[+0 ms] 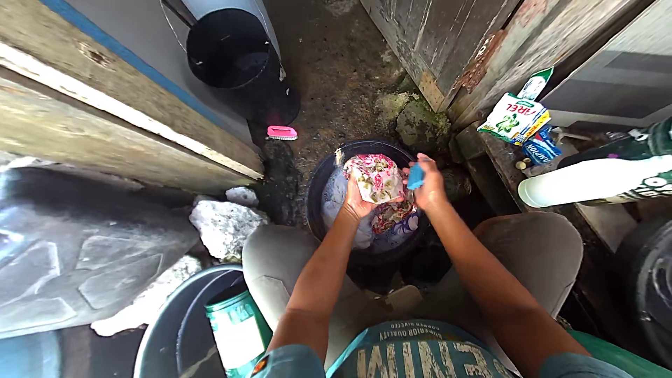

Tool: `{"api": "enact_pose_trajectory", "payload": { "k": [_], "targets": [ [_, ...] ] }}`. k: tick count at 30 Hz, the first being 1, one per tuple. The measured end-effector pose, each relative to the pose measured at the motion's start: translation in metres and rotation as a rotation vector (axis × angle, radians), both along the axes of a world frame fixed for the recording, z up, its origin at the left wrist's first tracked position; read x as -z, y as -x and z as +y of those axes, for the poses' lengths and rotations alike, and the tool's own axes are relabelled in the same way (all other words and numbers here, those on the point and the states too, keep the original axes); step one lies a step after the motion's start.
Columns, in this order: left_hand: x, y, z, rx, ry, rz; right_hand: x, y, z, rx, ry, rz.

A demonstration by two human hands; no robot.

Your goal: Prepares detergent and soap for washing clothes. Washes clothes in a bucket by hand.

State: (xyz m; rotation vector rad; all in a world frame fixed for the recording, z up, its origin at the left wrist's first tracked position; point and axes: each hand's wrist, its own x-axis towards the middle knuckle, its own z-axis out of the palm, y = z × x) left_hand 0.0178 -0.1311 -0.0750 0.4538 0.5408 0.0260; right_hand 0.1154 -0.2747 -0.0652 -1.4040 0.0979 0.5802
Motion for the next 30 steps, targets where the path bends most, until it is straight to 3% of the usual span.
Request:
{"api": "enact_pose_trajectory", "payload": {
  "k": [3, 4, 5, 9, 13, 15, 18, 20, 23, 24, 26, 28, 30],
  "targets": [
    [0.006, 0.000, -0.021, 0.000, -0.050, -0.037, 0.016, 0.053, 0.024, -0.385, 0.346, -0.816],
    [0.007, 0.001, -0.029, -0.042, -0.060, -0.022, 0.026, 0.058, 0.030, -0.420, 0.437, -0.993],
    [0.007, 0.001, -0.037, -0.077, -0.077, 0.045, 0.037, 0.053, 0.032, -0.442, 0.479, -1.018],
    [0.014, 0.001, -0.053, 0.031, -0.180, 0.132, 0.069, 0.025, 0.022, -0.354, 0.606, -0.738],
    [0.026, 0.001, -0.041, -0.037, -0.158, 0.118, 0.050, 0.075, 0.025, -0.383, 0.434, -0.909],
    [0.018, -0.001, -0.050, -0.096, -0.175, 0.214, 0.054, 0.064, 0.022, -0.411, 0.367, -0.835],
    [0.019, -0.006, -0.059, -0.035, -0.243, 0.286, 0.069, 0.040, 0.019, -0.302, 0.462, -0.790],
    [0.020, -0.005, -0.053, 0.031, -0.265, 0.244, 0.061, 0.052, 0.021, -0.280, 0.521, -0.848],
    [-0.019, -0.015, -0.049, -0.054, -0.284, 0.366, 0.047, 0.083, 0.026, -0.325, 0.379, -0.990],
    [-0.029, -0.016, -0.052, -0.085, -0.294, 0.411, 0.047, 0.081, 0.026, -0.349, 0.344, -0.973],
    [-0.008, -0.005, -0.062, -0.087, -0.332, 0.348, 0.054, 0.055, 0.022, -0.370, 0.378, -0.773],
    [0.010, 0.002, -0.070, 0.032, -0.354, 0.220, 0.070, 0.026, 0.016, -0.249, 0.475, -0.616],
    [0.007, 0.001, -0.068, 0.101, -0.365, 0.221, 0.067, 0.031, 0.013, -0.194, 0.530, -0.616]
  ]
}}
